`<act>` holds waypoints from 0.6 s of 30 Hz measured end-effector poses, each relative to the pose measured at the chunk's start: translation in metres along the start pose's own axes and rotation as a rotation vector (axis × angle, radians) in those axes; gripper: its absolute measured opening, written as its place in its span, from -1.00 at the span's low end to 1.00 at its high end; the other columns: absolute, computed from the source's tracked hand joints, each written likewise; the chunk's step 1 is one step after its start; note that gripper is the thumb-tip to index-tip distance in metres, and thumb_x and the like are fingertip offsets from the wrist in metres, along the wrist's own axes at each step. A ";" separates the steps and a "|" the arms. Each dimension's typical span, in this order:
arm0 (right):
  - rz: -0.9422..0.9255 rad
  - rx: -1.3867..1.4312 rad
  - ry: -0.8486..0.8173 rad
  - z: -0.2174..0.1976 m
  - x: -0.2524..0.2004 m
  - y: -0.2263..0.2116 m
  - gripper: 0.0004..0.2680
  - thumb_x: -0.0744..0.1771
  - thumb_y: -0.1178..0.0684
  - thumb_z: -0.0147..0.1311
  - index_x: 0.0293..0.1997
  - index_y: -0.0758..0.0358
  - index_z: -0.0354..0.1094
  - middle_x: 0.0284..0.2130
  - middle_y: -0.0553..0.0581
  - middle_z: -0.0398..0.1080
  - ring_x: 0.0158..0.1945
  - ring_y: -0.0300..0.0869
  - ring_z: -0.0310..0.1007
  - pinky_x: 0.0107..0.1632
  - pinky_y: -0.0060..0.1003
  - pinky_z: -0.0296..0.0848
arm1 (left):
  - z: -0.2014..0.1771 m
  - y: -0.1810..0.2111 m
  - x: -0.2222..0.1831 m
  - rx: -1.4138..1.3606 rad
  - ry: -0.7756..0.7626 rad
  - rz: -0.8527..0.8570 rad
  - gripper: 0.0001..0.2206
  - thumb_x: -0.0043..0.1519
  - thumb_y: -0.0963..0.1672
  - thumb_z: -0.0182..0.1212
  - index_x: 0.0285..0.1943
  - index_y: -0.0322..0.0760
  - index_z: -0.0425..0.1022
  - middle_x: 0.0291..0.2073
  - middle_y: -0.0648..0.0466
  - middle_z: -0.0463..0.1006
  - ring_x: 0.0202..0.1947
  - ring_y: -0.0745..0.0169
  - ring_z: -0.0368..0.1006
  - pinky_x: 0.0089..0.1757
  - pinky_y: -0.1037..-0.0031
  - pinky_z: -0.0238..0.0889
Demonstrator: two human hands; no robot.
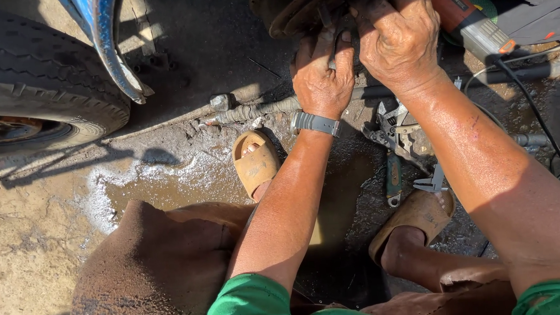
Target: Repairing a vehicle's drum brake assembly by fitting pins and springs and measuring parts with a vernier caliper.
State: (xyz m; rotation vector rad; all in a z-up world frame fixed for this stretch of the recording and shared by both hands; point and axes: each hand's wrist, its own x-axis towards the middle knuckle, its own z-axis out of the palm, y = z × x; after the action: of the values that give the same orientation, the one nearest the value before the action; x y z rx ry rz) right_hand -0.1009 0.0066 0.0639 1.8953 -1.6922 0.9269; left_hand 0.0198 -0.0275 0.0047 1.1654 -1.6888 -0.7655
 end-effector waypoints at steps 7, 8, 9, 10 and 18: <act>0.099 0.064 0.011 -0.004 0.007 -0.004 -0.91 0.36 0.41 0.34 -0.10 0.49 0.56 -0.13 0.37 0.40 -0.22 0.10 0.40 -0.18 -0.06 0.47 | 0.003 -0.008 0.000 0.175 -0.033 0.064 -0.71 0.32 -0.01 0.24 0.21 0.03 0.53 -0.12 0.01 0.64 -0.28 -0.03 0.55 0.00 0.24 0.41; 0.099 0.062 0.014 -0.003 0.006 -0.003 -0.91 0.36 0.41 0.34 -0.10 0.49 0.56 -0.13 0.37 0.40 -0.22 0.10 0.40 -0.18 -0.06 0.47 | 0.004 -0.009 0.000 0.174 -0.033 0.067 -0.71 0.32 -0.01 0.24 0.21 0.03 0.53 -0.12 0.01 0.64 -0.28 -0.03 0.55 0.00 0.24 0.41; 0.072 0.045 0.015 -0.002 0.005 -0.002 -0.92 0.35 0.39 0.34 -0.12 0.47 0.56 -0.14 0.35 0.39 -0.24 0.10 0.36 -0.19 -0.05 0.45 | 0.005 -0.010 -0.001 0.179 -0.043 0.069 -0.68 0.31 0.00 0.23 0.24 0.02 0.49 -0.08 0.00 0.63 -0.25 -0.05 0.56 0.02 0.22 0.41; 0.045 0.028 0.016 -0.002 0.004 -0.001 -0.92 0.35 0.38 0.34 -0.15 0.45 0.56 -0.16 0.34 0.38 -0.26 0.09 0.33 -0.19 -0.04 0.43 | 0.006 -0.012 -0.002 0.184 -0.052 0.072 -0.65 0.31 0.01 0.23 0.28 0.02 0.46 -0.04 -0.02 0.62 -0.22 -0.06 0.57 0.04 0.20 0.41; 0.086 0.096 0.029 -0.003 0.005 -0.005 -0.92 0.38 0.36 0.30 -0.08 0.41 0.54 -0.11 0.31 0.37 -0.21 0.10 0.36 -0.13 -0.02 0.47 | 0.006 -0.016 -0.001 0.251 -0.103 0.103 -0.61 0.32 0.02 0.19 0.32 0.01 0.43 -0.05 -0.03 0.64 -0.18 -0.08 0.58 0.10 0.15 0.39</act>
State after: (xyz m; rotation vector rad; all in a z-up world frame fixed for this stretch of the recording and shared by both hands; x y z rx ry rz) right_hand -0.0961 0.0057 0.0699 1.8728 -1.7536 1.0818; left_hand 0.0201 -0.0322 -0.0116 1.2140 -1.9586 -0.5695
